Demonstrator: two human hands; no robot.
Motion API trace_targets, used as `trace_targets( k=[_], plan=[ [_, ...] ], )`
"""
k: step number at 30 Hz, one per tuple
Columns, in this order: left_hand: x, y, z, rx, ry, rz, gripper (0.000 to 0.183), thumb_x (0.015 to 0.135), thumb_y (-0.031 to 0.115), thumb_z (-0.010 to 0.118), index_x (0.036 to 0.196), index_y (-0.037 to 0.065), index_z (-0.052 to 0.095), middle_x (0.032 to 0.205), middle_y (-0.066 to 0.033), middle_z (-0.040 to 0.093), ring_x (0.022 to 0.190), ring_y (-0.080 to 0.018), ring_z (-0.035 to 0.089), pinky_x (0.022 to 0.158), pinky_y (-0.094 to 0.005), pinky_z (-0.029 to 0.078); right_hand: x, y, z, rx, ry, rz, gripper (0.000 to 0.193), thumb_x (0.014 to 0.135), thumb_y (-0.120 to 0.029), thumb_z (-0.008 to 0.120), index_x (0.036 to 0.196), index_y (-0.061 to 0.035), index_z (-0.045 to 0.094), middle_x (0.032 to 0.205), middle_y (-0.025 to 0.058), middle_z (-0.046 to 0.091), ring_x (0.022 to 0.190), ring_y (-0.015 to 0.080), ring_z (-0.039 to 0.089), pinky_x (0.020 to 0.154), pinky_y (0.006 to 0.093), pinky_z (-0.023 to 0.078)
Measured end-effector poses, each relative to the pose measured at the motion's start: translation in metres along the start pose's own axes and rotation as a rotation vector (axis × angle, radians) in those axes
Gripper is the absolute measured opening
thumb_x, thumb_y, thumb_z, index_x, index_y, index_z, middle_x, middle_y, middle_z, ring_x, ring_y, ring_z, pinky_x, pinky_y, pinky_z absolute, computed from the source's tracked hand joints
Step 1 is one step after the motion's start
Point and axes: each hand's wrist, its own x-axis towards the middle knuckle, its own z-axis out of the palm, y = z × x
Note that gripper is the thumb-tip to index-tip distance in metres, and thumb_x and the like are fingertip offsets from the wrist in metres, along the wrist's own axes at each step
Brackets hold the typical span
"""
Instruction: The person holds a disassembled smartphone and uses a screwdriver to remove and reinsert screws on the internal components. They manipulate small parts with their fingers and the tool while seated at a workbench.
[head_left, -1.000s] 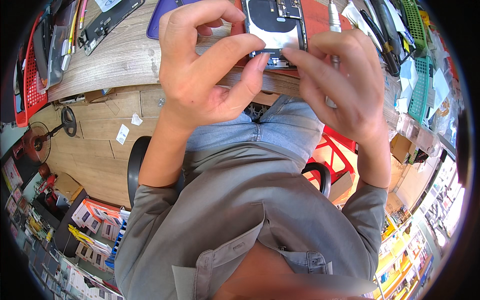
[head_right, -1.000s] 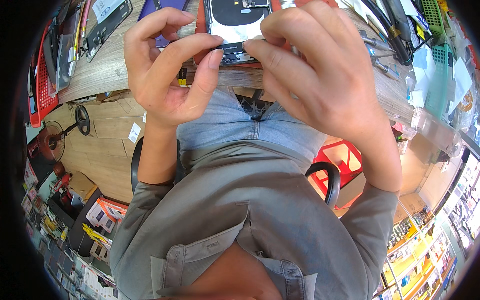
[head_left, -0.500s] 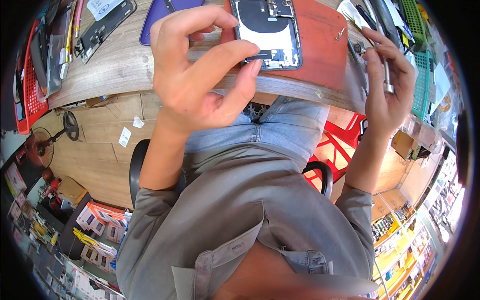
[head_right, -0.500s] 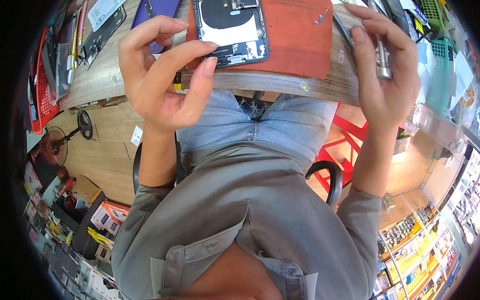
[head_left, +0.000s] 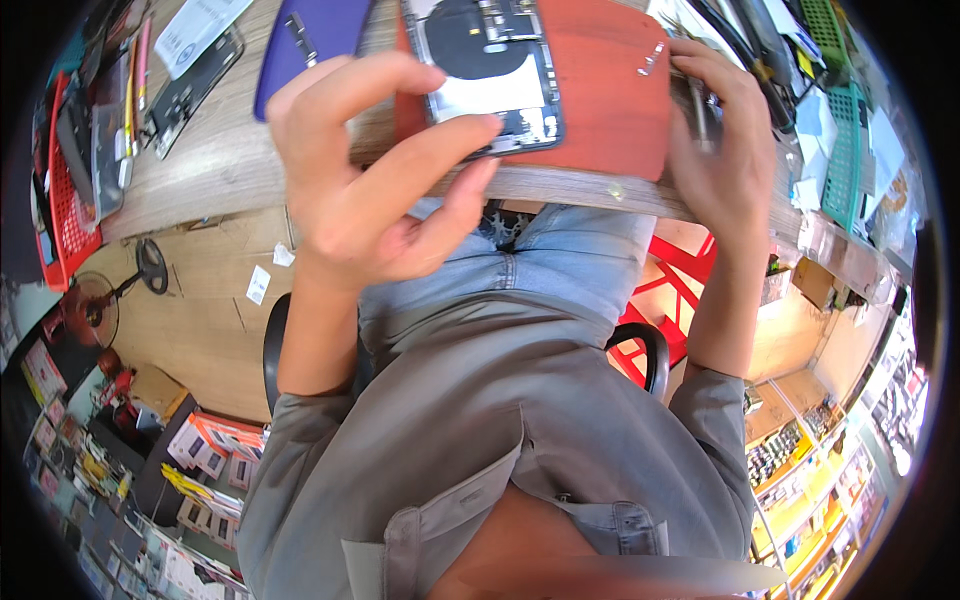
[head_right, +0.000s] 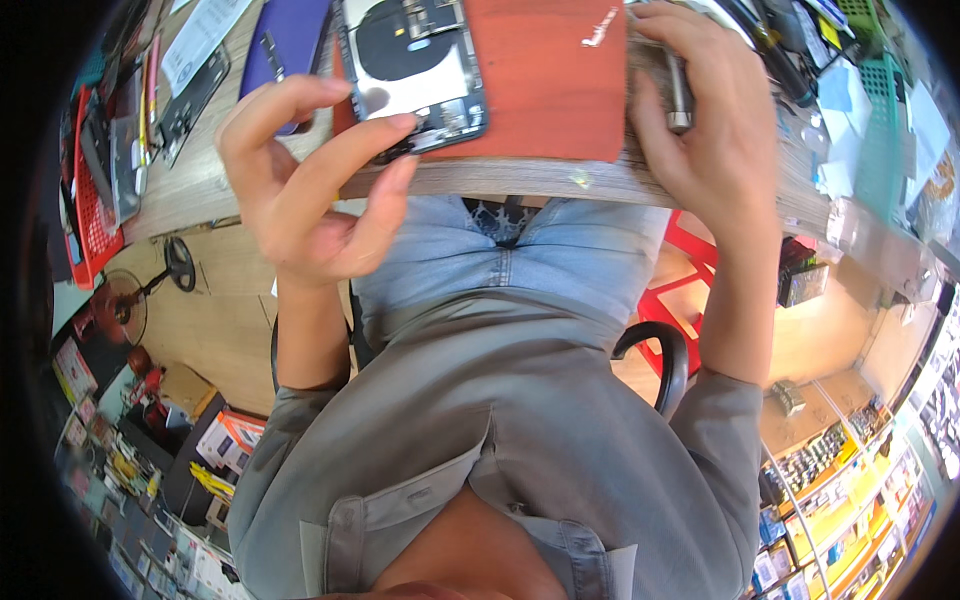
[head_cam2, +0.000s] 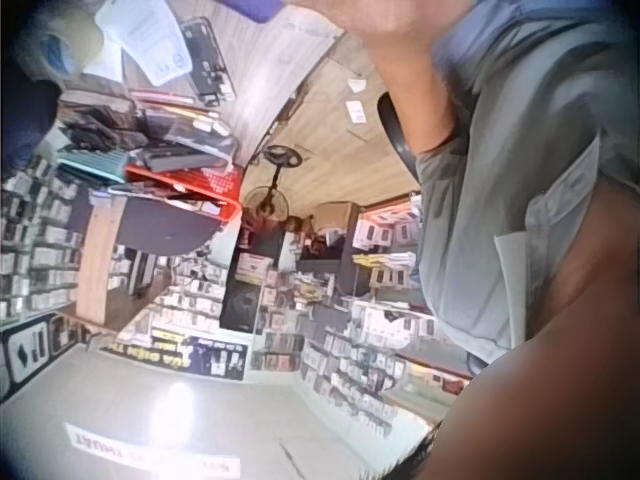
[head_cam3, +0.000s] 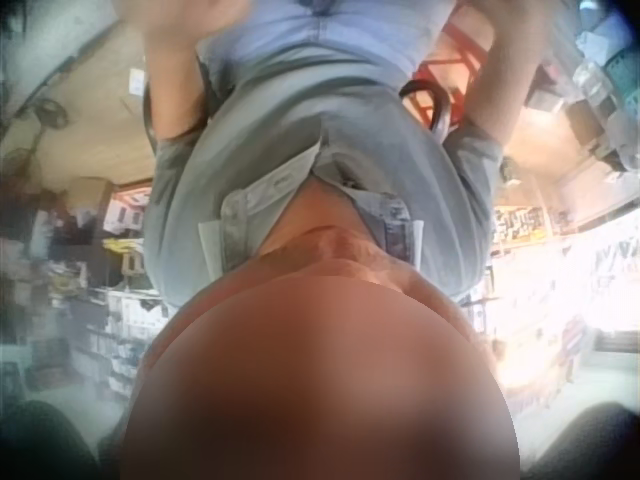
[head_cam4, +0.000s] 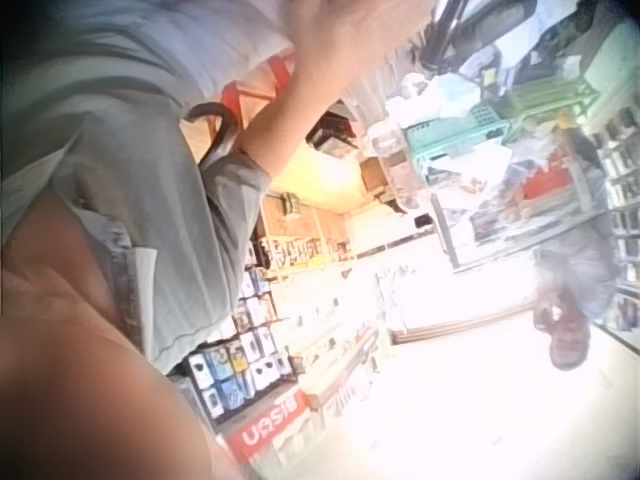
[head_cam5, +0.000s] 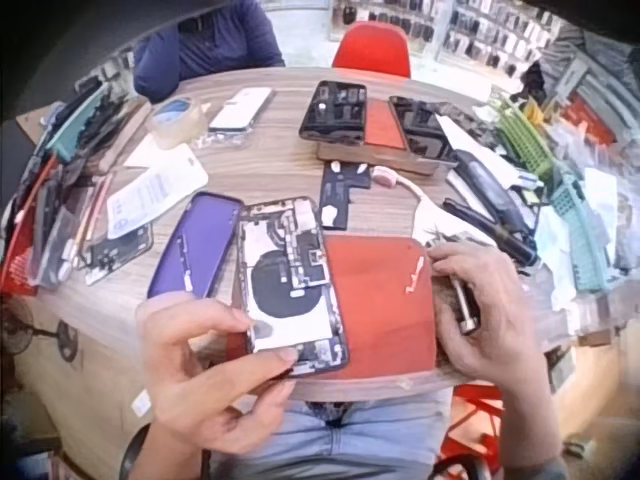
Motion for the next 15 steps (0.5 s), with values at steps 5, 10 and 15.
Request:
trace_targets(
  k=[5, 10, 15],
  plan=[
    [0.0, 0.003, 0.008, -0.011, 0.066, -0.051, 0.03, 0.067, 0.021, 0.084, 0.096, 0.015, 0.085, 0.118, -0.0099, 0.067, 0.105, -0.0289, 0.056, 0.093, -0.0388, 0.044, 0.016, -0.02, -0.003, -0.05, 0.16, 0.154, 0.031, 0.08, 0.0, 0.082, 0.108, -0.002, 0.069, 0.111, 0.0116, 0.067, 0.095, 0.0307, 0.065, 0.085, 0.0384, 0.053],
    [0.001, 0.005, 0.006, -0.017, 0.045, -0.061, 0.03, 0.067, 0.015, 0.084, 0.096, 0.013, 0.085, 0.12, -0.0105, 0.063, 0.106, -0.0291, 0.055, 0.087, -0.0361, 0.047, -0.006, 0.008, -0.029, 0.138, 0.071, 0.166, 0.043, 0.086, -0.002, 0.08, 0.127, -0.0048, 0.067, 0.127, 0.0052, 0.073, 0.099, 0.0189, 0.065, 0.091, 0.032, 0.052],
    [0.002, 0.004, 0.004, -0.053, 0.011, -0.016, 0.031, 0.073, 0.008, 0.081, 0.103, 0.004, 0.082, 0.122, -0.0153, 0.058, 0.107, -0.0298, 0.058, 0.084, -0.0381, 0.047, -0.031, 0.025, -0.052, 0.003, 0.113, 0.496, 0.016, 0.093, -0.004, 0.076, 0.109, -0.002, 0.076, 0.102, 0.0013, 0.073, 0.087, 0.0125, 0.061, 0.084, 0.0252, 0.05]
  ],
)
